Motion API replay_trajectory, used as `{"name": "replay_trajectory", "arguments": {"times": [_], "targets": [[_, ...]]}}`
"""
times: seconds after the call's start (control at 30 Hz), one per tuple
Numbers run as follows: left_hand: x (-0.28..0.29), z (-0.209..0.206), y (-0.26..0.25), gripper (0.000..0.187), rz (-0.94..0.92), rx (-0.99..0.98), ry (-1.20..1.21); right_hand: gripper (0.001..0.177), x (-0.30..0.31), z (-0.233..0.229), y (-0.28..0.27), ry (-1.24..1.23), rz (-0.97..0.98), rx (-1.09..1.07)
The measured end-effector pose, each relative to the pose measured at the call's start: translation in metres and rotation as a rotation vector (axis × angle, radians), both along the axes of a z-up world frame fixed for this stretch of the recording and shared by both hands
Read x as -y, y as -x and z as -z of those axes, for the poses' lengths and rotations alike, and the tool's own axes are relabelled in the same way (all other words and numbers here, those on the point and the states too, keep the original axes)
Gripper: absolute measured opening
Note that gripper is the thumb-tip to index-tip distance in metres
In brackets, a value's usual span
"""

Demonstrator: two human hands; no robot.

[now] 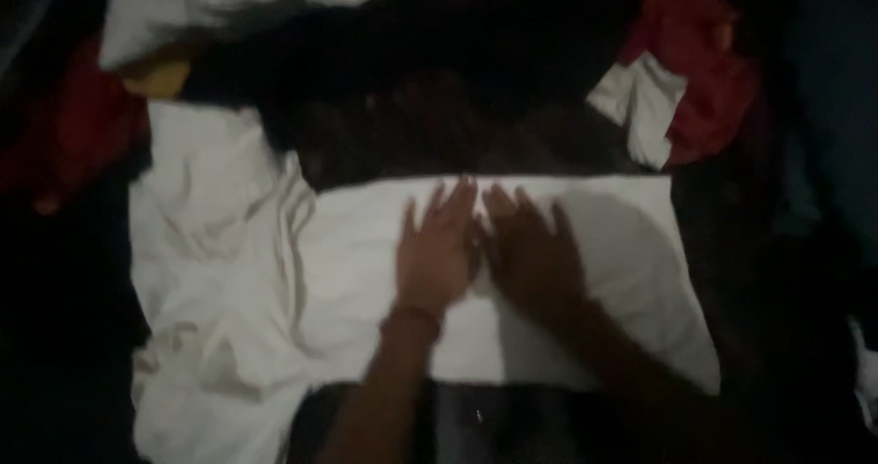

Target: The person folds a white t-shirt on a dark surface, smoothing and aligning it before folding it into a compact rectangle. They then pick up a black garment and begin folding it in a similar manner.

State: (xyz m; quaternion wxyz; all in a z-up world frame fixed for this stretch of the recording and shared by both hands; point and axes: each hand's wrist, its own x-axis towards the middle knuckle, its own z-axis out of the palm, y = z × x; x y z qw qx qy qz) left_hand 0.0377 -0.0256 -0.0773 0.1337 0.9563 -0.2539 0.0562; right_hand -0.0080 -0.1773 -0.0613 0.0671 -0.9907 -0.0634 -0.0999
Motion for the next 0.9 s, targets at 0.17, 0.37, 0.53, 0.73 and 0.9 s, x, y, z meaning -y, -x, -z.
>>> {"name": "replay_trajectory", "arguments": {"times": [0.17, 0.37, 0.53, 0.73, 0.9], "targets": [[-0.076, -0.015, -0.018, 0.066, -0.254, -0.144, -0.170, 0.060, 0.071, 0.014, 0.006, -0.040, 0.324, -0.187], [-0.087, -0.022, -0.004, 0.067, -0.396, 0.083, -0.115, 0.061, 0.082, 0.008, 0.015, 0.016, 0.301, -0.107], [-0.019, 0.015, 0.011, 0.059, 0.018, 0.036, 0.012, 0.060, 0.003, 0.030, 0.003, 0.098, 0.021, -0.028], [-0.092, 0.002, -0.008, 0.057, -0.171, -0.040, -0.135, 0.060, 0.046, -0.003, 0.027, -0.003, 0.217, -0.125], [-0.111, -0.020, -0.002, 0.062, -0.280, 0.014, -0.287, 0.062, 0.072, -0.014, 0.031, 0.039, 0.375, -0.293]]}}
